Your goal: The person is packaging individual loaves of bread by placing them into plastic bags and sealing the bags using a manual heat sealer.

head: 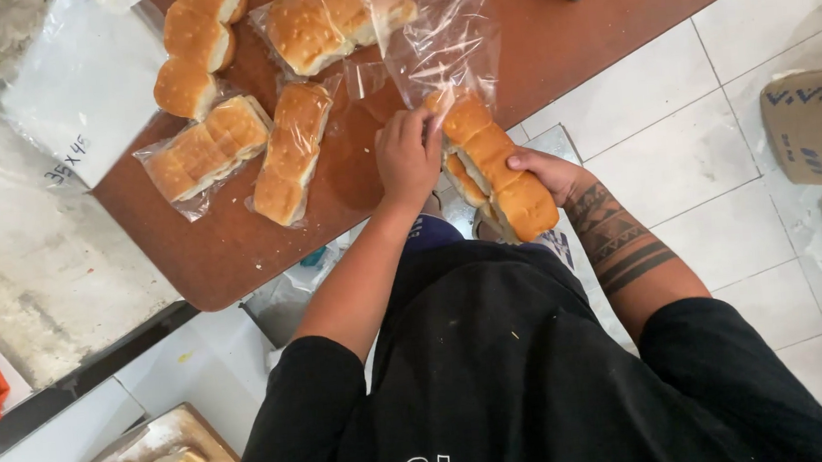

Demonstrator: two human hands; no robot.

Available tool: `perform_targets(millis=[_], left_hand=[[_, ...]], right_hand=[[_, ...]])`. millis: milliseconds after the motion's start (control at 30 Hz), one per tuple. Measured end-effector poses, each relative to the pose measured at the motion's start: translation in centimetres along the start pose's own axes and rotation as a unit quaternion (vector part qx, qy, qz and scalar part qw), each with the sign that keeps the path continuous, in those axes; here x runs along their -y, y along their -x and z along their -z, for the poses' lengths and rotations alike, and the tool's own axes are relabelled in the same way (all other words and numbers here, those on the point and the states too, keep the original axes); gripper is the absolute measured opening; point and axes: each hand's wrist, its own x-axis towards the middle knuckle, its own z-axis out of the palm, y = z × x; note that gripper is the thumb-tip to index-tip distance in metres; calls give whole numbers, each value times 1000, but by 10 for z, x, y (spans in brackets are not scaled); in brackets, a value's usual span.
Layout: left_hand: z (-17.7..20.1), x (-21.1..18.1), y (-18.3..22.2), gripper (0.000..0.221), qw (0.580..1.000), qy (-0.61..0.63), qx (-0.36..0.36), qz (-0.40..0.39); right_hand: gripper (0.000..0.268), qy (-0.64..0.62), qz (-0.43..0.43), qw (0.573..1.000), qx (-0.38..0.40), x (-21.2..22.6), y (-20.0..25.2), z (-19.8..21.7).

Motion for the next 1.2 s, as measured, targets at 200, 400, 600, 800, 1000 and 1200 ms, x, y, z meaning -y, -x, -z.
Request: perform_targets(millis=[200,400,600,800,1000,1200], left_hand=[[-2,5,-23,14,999,-7,-35,-14],[3,-8,9,24,995,-21,38,-86],[30,-30,26,25,992,-1,55,-113],[38,-31,31,21,993,-2,89,-71],[16,-24,44,20,991,69,116,-14],[20,-38,50,20,987,75,140,-7]], right_hand=[[72,-2,-25,1000,16,-5,-6,-2],[62,-81,33,996,-27,-26,-38,27],[58,-41,103,994,-18,8,-45,0],[41,-67,96,989,-88,35,-47,-14],[41,-46,107,989,-93,24,-57,-6],[62,-40,210,972,-94,-8,-11,-13]])
